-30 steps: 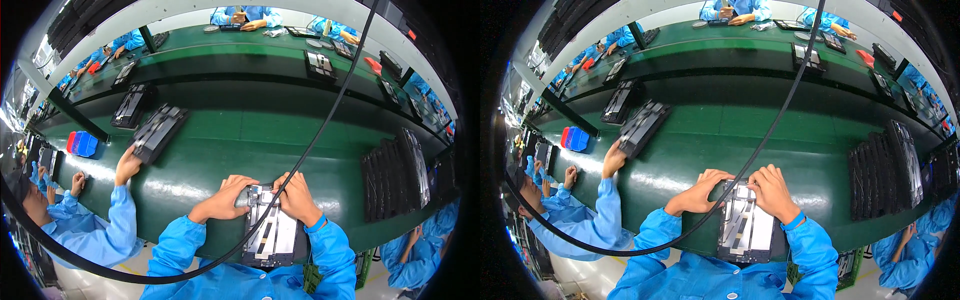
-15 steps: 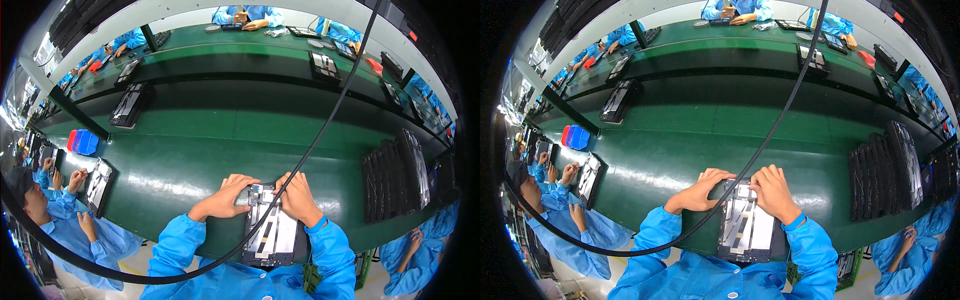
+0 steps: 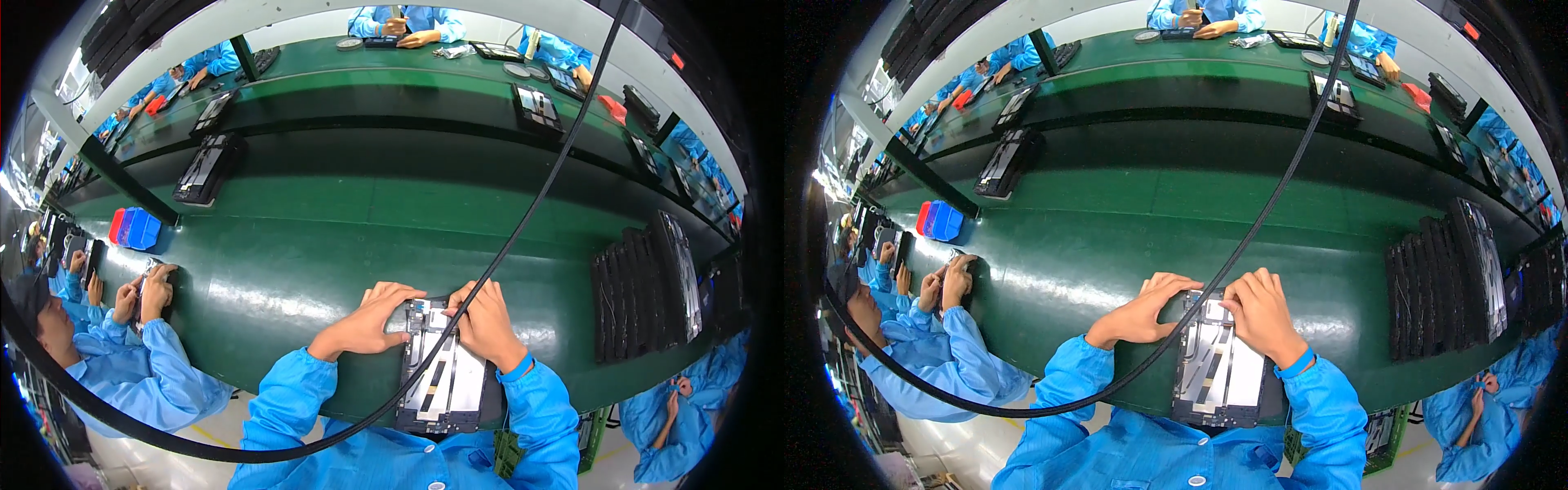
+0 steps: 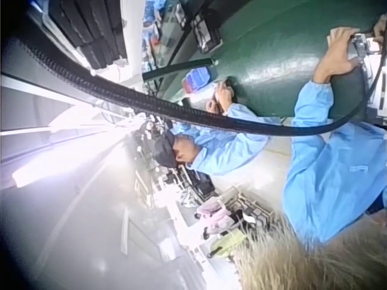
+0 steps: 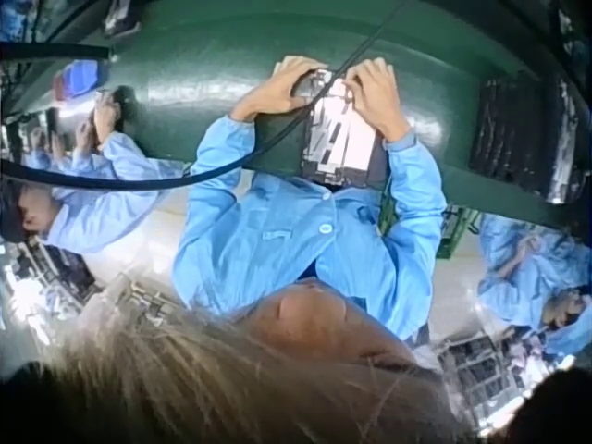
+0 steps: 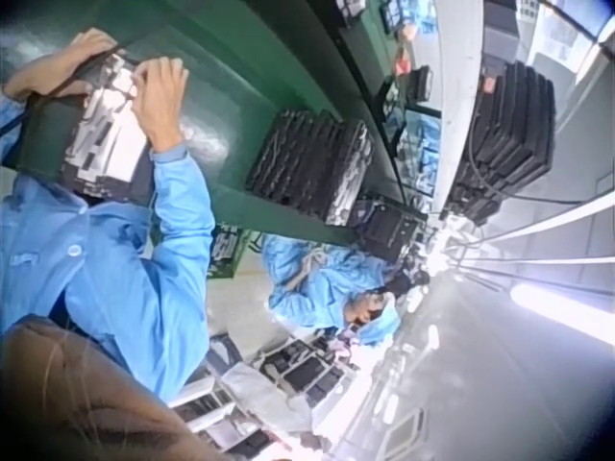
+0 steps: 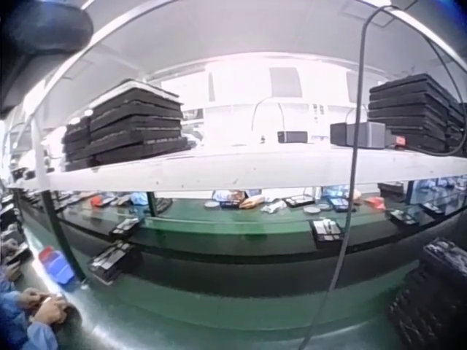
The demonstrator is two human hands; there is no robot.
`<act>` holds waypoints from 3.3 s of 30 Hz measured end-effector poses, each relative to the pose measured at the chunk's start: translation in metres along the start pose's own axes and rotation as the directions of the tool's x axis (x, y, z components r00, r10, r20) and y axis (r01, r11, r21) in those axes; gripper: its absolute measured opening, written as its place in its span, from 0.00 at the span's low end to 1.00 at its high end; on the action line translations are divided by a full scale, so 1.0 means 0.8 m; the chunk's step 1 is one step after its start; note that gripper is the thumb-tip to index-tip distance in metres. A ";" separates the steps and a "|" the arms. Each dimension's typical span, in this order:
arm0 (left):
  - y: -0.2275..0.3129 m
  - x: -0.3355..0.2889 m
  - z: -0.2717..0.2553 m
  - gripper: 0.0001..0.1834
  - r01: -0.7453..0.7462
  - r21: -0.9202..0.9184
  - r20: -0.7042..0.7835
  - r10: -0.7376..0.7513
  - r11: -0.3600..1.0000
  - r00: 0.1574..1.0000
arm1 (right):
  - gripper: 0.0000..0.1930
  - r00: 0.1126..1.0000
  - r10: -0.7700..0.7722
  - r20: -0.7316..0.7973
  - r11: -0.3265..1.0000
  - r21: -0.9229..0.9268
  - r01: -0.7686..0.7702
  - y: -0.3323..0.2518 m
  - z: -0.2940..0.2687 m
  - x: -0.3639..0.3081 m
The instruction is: The person assembles an electronic device by connecting ribbon cables, circuit boards, and a battery to a tablet screen and a plastic casing by hand.
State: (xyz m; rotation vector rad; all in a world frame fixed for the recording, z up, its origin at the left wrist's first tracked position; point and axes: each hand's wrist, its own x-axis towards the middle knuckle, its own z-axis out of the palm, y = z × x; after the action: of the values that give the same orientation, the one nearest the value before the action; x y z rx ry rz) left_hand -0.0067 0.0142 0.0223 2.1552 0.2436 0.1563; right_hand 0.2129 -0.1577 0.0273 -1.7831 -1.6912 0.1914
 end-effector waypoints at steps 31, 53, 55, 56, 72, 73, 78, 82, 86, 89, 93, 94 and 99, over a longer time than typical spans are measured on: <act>0.019 -0.013 0.040 0.33 -0.017 -0.003 -0.362 0.014 1.000 0.932 | 0.07 0.986 -0.022 0.163 0.944 0.329 -0.033 0.013 -0.021 -0.003; 0.046 -0.048 0.080 0.16 0.005 0.541 -0.403 0.254 0.841 0.879 | 0.07 0.995 -0.096 -0.017 0.972 0.215 0.097 -0.006 -0.026 -0.017; 0.044 -0.045 0.078 0.17 -0.005 0.552 -0.386 0.261 0.834 0.885 | 0.07 0.996 -0.091 -0.004 0.974 0.206 0.089 -0.003 -0.032 -0.020; 0.038 -0.048 0.079 0.16 -0.029 0.561 -0.376 0.286 0.828 0.881 | 0.07 0.997 -0.078 0.013 0.978 0.196 0.074 -0.002 -0.035 -0.022; 0.049 -0.018 0.079 0.14 -0.297 0.481 -0.244 0.452 0.824 0.858 | 0.07 0.955 0.273 0.120 0.906 0.301 -0.297 0.023 -0.075 -0.051; 0.049 -0.023 0.086 0.14 -0.297 0.459 -0.241 0.439 0.837 0.865 | 0.08 0.941 0.298 0.162 0.893 0.302 -0.334 0.024 -0.075 -0.052; 0.075 -0.030 0.097 0.13 -0.198 0.392 -0.269 0.318 0.898 0.909 | 0.10 0.886 0.360 0.292 0.849 0.292 -0.441 0.024 -0.079 -0.053; 0.095 -0.035 0.111 0.13 -0.165 0.329 -0.262 0.258 0.930 0.930 | 0.10 0.866 0.390 0.314 0.797 0.355 -0.488 0.030 -0.077 -0.056; 0.102 -0.028 0.109 0.12 -0.132 0.289 -0.241 0.205 0.948 0.948 | 0.09 0.851 0.403 0.335 0.755 0.404 -0.517 0.034 -0.078 -0.060; 0.102 -0.020 0.114 0.12 -0.121 0.259 -0.278 0.194 0.958 0.941 | 0.09 0.854 0.376 0.360 0.746 0.428 -0.510 0.040 -0.077 -0.062; 0.102 -0.011 0.128 0.15 0.049 0.225 -0.364 0.037 0.973 0.931 | 0.08 0.823 0.396 0.407 0.682 0.469 -0.561 0.049 -0.073 -0.065; 0.105 -0.009 0.130 0.17 0.124 0.245 -0.380 -0.023 0.962 0.925 | 0.08 0.813 0.399 0.423 0.651 0.494 -0.576 0.055 -0.070 -0.068; 0.108 0.005 0.138 0.18 0.120 0.196 -0.437 -0.023 0.973 0.899 | 0.07 0.782 0.402 0.476 0.601 0.507 -0.618 0.059 -0.071 -0.069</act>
State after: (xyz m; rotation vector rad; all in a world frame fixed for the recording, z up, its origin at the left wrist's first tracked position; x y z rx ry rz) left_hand 0.0300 -0.1208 0.0320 2.3048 0.6220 0.5948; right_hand 0.2740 -0.2269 0.0266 -1.6793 -1.0117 1.2364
